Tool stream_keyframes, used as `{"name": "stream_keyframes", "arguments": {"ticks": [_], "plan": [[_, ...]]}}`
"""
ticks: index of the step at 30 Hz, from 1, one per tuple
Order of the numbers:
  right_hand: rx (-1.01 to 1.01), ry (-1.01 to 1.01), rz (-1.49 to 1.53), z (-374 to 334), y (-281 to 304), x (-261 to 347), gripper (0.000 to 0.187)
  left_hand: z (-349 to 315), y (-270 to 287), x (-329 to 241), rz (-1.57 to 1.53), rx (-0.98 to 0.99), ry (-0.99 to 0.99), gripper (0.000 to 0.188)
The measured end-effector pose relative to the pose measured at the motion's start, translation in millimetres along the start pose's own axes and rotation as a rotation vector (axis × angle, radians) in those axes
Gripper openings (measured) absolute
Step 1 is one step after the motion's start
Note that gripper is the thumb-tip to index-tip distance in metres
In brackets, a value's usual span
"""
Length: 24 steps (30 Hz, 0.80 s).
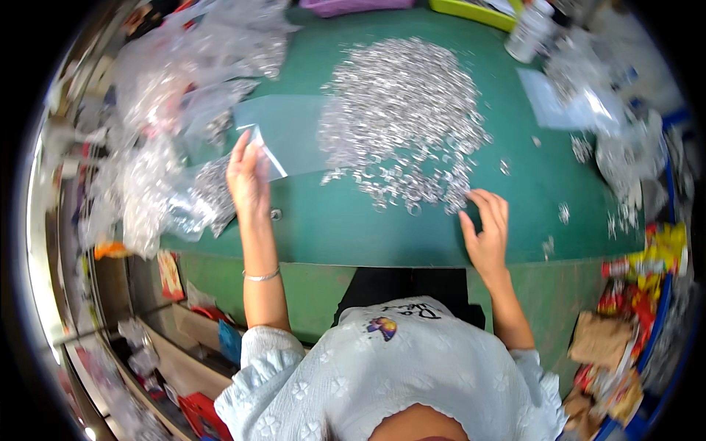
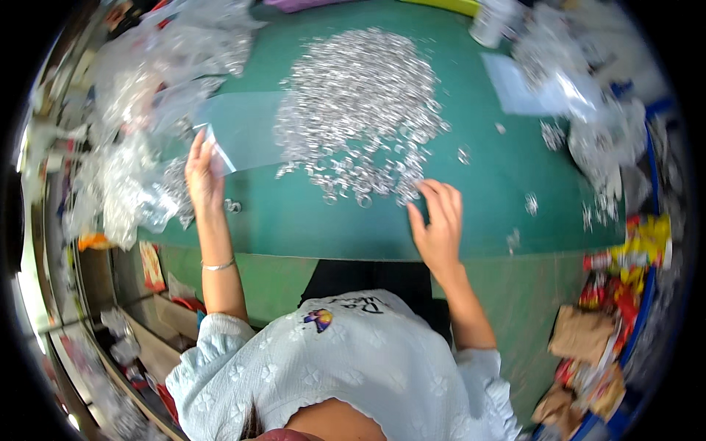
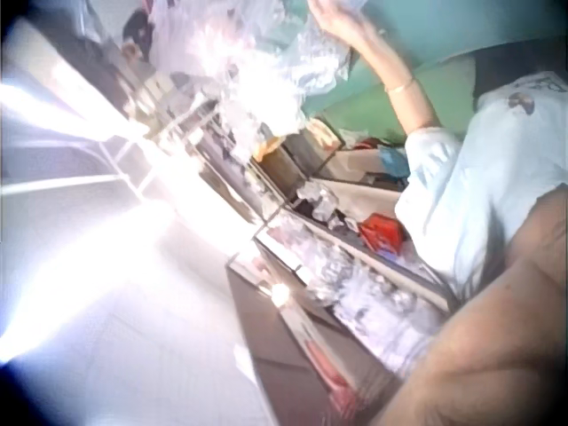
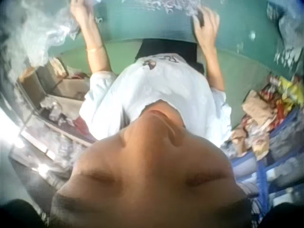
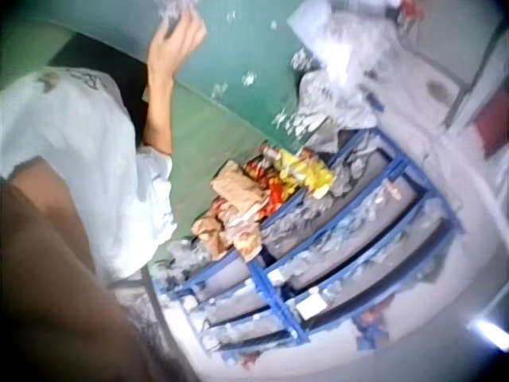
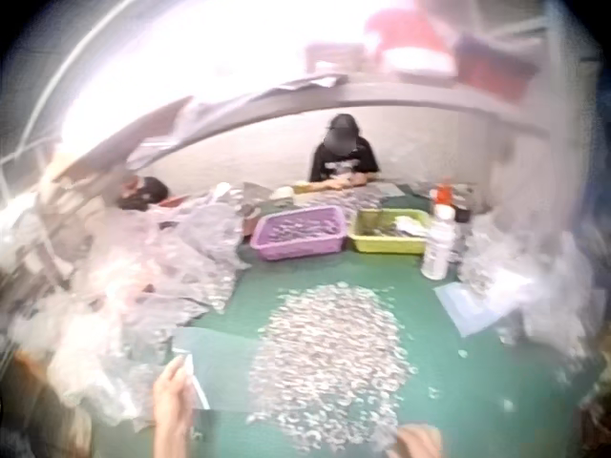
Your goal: The person sorts small crescent-shaped metal parts on a green workbench by hand, picking them up from a pile and moving them into a plastic bag or smaller groups.
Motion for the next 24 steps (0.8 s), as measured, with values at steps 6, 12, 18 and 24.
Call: {"name": "stream_keyframes", "arguments": {"ticks": [6,12,18,24], "plan": [[0.159,0.024,0.159,5,-25,21,0.035,47,35,-26,-0.489,0.208,0.003,0.043],[0.728,-0.56,1.707,-3,-114,79,0.057,-57,-129,20,-1.115,0.337,0.67,0.046],[0.651,-0.662,1.943,23,-99,62,0.049,-125,-203,26,-1.073,0.712,0.98,0.045],[0.285,-0.561,1.036,10,-32,-21,0.019,-39,-137,47,0.502,0.433,0.062,0.049]]}}
Point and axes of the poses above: each hand's wrist, its own z-axis towards the middle knuckle, its own y-axis out of the back of the hand, x = y × z, the point moved 9 cm from there along z, towards the middle knuckle, and after that the axes turned 5 degrees about -z, right-handed, at the moved point
